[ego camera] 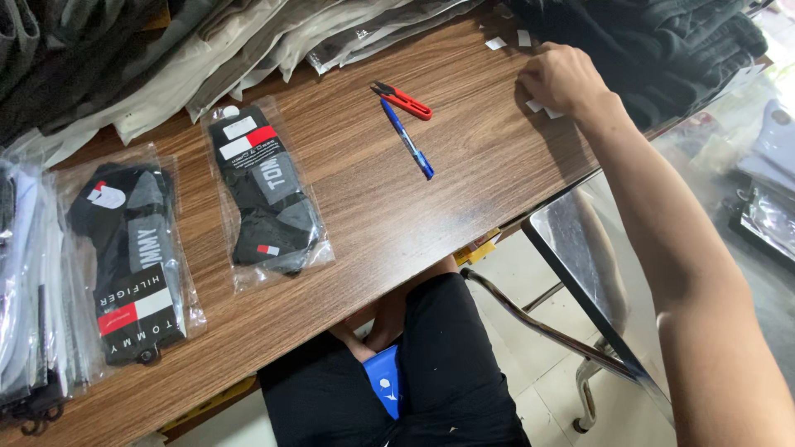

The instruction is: The person writes on small white paper labels with a blue pen, then uses red-handled pliers to trim the labels. They place the trimmed labels onto packaged socks and repeat the process for additional packages.

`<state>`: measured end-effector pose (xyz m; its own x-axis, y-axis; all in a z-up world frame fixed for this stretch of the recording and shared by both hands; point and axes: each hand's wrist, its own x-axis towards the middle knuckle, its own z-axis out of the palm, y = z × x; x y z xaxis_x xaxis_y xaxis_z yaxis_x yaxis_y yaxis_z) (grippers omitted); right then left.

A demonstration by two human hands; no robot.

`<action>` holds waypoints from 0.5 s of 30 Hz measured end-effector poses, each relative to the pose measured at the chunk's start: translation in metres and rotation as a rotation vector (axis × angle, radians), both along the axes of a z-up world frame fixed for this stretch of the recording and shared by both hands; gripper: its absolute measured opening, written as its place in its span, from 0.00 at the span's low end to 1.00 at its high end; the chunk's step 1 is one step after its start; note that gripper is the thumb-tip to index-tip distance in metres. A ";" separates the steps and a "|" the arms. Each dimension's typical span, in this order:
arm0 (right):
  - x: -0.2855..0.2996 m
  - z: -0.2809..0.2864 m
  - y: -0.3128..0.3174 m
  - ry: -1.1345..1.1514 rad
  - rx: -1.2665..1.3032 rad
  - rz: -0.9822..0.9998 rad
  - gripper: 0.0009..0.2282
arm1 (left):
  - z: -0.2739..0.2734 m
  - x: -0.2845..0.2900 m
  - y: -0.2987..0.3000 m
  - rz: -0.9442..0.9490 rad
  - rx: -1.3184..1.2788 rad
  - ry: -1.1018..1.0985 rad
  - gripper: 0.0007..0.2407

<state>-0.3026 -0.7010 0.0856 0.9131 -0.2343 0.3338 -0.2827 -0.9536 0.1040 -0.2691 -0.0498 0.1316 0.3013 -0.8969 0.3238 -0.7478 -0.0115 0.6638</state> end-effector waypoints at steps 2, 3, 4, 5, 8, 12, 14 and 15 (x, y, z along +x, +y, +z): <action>-0.001 0.013 0.005 0.074 -0.140 -0.062 0.10 | -0.001 0.002 -0.008 -0.012 -0.003 0.001 0.22; -0.001 0.017 0.011 0.113 -0.206 -0.092 0.12 | -0.002 0.004 -0.010 -0.017 0.002 0.005 0.22; -0.006 0.023 0.016 0.000 0.030 -0.104 0.11 | -0.003 0.007 -0.013 -0.021 0.008 0.004 0.22; -0.016 0.031 0.018 -0.111 0.265 -0.114 0.10 | -0.004 0.010 -0.017 -0.025 0.011 0.008 0.23; -0.053 0.040 0.027 -0.126 0.844 -0.103 0.11 | -0.007 0.021 -0.030 -0.047 0.023 0.018 0.23; -0.072 0.028 0.029 -0.006 1.227 -0.119 0.11 | -0.001 0.034 -0.044 -0.081 0.020 -0.004 0.24; -0.060 0.017 0.024 -0.226 1.336 0.021 0.08 | 0.007 0.031 -0.043 -0.096 0.013 -0.027 0.25; -0.050 0.012 0.022 -0.335 1.391 0.100 0.07 | 0.012 0.028 -0.041 -0.097 0.005 -0.054 0.25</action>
<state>-0.3528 -0.6788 0.0980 0.8705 -0.4839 0.0900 -0.0332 -0.2401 -0.9702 -0.2415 -0.0912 0.1434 0.1951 -0.9227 0.3326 -0.7805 0.0593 0.6224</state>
